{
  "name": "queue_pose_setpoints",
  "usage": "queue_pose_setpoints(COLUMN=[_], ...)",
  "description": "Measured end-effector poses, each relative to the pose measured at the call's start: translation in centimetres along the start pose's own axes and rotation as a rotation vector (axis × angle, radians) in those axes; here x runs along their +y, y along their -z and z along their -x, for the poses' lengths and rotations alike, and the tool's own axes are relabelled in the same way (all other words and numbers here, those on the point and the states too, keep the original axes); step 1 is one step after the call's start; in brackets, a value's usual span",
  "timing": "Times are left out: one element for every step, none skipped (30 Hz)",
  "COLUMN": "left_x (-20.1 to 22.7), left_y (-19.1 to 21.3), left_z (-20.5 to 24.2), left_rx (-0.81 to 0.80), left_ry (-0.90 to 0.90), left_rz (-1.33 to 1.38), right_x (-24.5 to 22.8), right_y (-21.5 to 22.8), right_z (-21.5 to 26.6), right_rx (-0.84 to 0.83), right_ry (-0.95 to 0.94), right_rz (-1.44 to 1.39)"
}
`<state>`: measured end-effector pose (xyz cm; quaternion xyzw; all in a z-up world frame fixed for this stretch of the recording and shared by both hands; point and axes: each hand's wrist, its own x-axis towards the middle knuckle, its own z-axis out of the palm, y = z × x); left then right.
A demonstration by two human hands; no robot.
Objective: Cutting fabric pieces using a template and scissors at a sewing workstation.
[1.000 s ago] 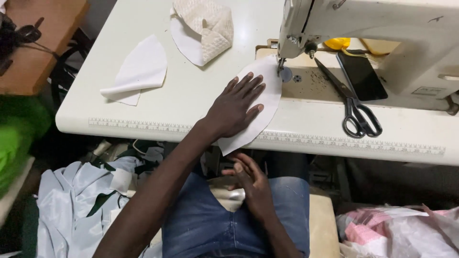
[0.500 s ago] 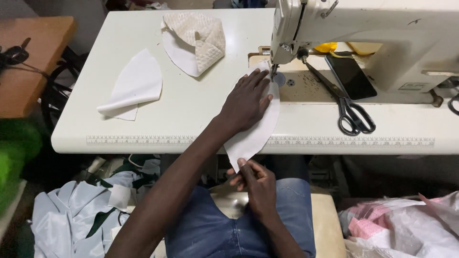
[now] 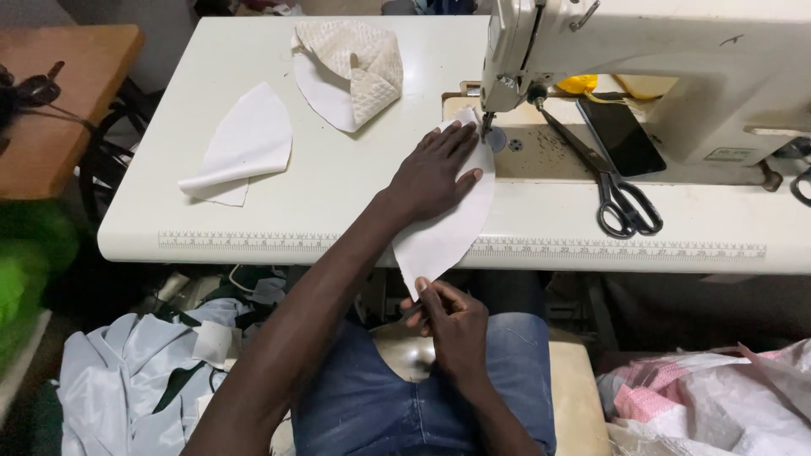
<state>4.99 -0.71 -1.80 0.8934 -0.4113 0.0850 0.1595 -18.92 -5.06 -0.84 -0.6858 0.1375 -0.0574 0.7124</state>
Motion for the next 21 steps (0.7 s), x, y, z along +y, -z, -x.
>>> queue_pose_setpoints(left_x=[0.05,0.17,0.29,0.18,0.06,-0.08,-0.10,-0.10,-0.10,0.01,0.11,0.17,0.13,0.05,-0.06,-0.02,0.01,0.05,-0.09,-0.17,-0.27], left_y=[0.41,0.71,0.98,0.88,0.78,0.69,0.74,0.78,0.83,1.00,1.18,1.39,1.21,1.08,0.96,0.98,1.00,1.03,0.97,0.87,0.76], left_z=[0.11,0.22,0.31,0.30,0.27,0.29,0.32,0.35,0.39,0.39,0.42,0.53,0.44,0.37,0.33,0.34,0.35,0.34,0.27,0.13,-0.02], left_rx=[-0.001,-0.017,-0.034,-0.040,-0.028,-0.016,-0.022,-0.011,0.001,-0.002,-0.009,-0.014,-0.017,-0.013,-0.008,-0.009,-0.011,-0.012,-0.013,-0.018,-0.024], left_ry=[-0.004,-0.006,-0.008,-0.013,-0.022,-0.031,-0.035,-0.043,-0.051,-0.055,-0.057,-0.056,-0.057,-0.060,-0.062,-0.061,-0.054,-0.046,-0.046,-0.039,-0.032], left_rz=[-0.003,0.001,0.005,0.003,0.008,0.012,0.010,0.007,0.005,0.003,0.006,0.008,0.006,-0.001,-0.008,-0.010,-0.007,-0.004,-0.005,-0.011,-0.016], right_x=[-0.18,-0.31,-0.42,-0.39,-0.36,-0.31,-0.41,-0.52,-0.63,-0.58,-0.52,-0.47,-0.50,-0.55,-0.60,-0.64,-0.68,-0.74,-0.70,-0.66,-0.62], right_y=[-0.07,-0.12,-0.14,-0.17,-0.19,-0.24,-0.19,-0.10,-0.03,0.04,0.08,0.10,0.17,0.22,0.24,0.25,0.24,0.25,0.30,0.40,0.49], right_z=[-0.05,-0.03,-0.05,-0.12,-0.20,-0.27,-0.22,-0.16,-0.10,-0.13,-0.15,-0.15,-0.07,-0.02,0.05,0.04,0.03,0.01,-0.05,-0.13,-0.22], right_rx=[0.002,0.008,0.015,0.020,0.027,0.033,0.037,0.032,0.026,0.030,0.040,0.047,0.047,0.044,0.041,0.040,0.046,0.053,0.052,0.057,0.061], right_ry=[0.003,0.012,0.022,0.020,0.012,0.004,0.002,0.027,0.052,0.051,0.036,0.022,0.021,0.043,0.065,0.064,0.044,0.023,0.023,0.037,0.051], right_rz=[-0.004,0.017,0.039,0.033,0.056,0.079,0.072,0.084,0.095,0.091,0.090,0.090,0.086,0.096,0.105,0.104,0.120,0.138,0.136,0.118,0.099])
